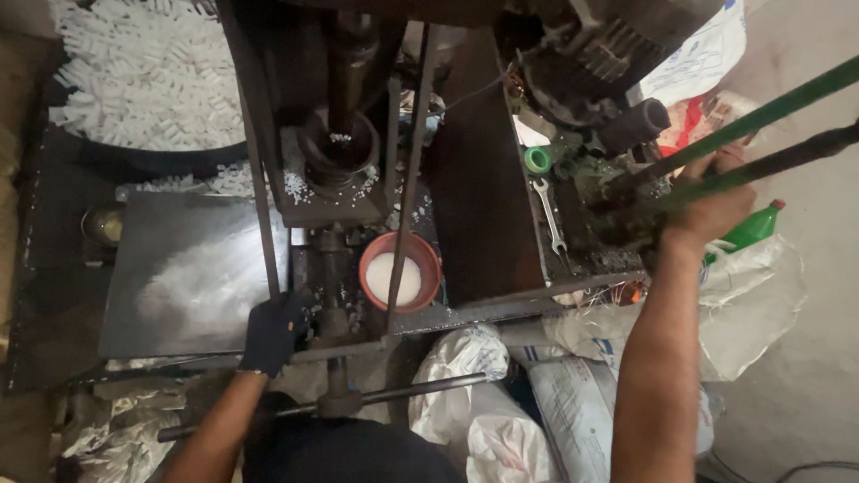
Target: The person operates a manual machine by repeatedly inserting a metal mold into a hopper, pulling a lever to activate the press, and removing the mold. The person also adjusts a green lever on the machine and handles a red bowl containing white granules.
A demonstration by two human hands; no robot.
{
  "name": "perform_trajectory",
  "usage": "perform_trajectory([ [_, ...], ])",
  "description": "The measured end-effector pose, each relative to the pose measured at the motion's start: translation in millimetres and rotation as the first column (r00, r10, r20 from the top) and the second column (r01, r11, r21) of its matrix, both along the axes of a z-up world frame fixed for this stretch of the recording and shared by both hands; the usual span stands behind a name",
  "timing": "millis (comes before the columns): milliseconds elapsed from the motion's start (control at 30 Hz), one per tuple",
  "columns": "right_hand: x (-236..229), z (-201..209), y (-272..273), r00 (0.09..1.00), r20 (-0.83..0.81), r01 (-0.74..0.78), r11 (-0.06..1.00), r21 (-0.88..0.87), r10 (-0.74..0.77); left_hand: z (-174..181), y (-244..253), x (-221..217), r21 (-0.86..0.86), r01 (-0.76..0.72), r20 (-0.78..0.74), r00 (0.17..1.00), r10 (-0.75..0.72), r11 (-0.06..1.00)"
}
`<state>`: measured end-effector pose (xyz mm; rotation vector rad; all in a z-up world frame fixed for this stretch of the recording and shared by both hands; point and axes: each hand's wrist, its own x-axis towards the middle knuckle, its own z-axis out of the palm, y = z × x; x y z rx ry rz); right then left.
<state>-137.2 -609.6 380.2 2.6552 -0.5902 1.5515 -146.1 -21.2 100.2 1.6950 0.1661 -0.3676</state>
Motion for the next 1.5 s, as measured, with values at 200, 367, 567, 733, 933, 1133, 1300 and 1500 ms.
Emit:
perform_trajectory([
  [200, 0.9, 1.8, 3.4, 0.997, 0.057, -0.041, 0.986, -0.160, 0.051, -3.0, 0.7, -0.1, -0.299, -0.086, -0.097, 0.993, 0.060, 0.950],
  [367, 2.9, -1.3, -4.5, 0.991, -0.029, 0.128, 0.990, -0.065, -0.130, -2.2, 0.2, 1.3, -0.097, -0.030, -0.027, 0.999, 0.027, 0.995],
  [567, 1.8, -0.9, -6.8, 0.991, -0.028, 0.126, 0.989, -0.072, -0.128, -1.4, 2.9, 0.7, -0.136, -0.027, -0.081, 0.997, 0.016, 0.990],
  [733, 1.4, -0.3, -4.3, 0.997, 0.017, 0.076, 0.994, -0.073, -0.075, -2.1, 3.7, 0.0, -0.109, 0.005, -0.014, 1.000, -0.007, 0.994],
  [933, 2.0, -2.2, -10.6, 0.990, -0.010, 0.142, 0.987, 0.072, -0.141, -4.7, 3.8, 2.6, -0.006, 0.041, 0.088, 0.995, -0.040, 0.999],
  [1133, 0.0, -12.5, -28.1, 0.998, 0.031, 0.045, 0.991, 0.127, -0.049, -17.3, 5.4, 3.3, -0.063, 0.006, -0.003, 1.000, -0.006, 0.998],
  [1300, -5.1, -8.6, -55.2, 0.938, -0.085, -0.304, 0.916, 0.260, 0.335, -26.1, 6.3, -2.0, -0.036, 0.045, 0.099, 0.994, -0.041, 0.998],
  [1500, -50.5, 33.8, -43.7, 0.757, -0.607, 0.014, 0.935, -0.354, -0.241, -10.3, 7.4, -3.4, 0.174, 0.051, 0.294, 0.951, -0.102, 0.983],
])
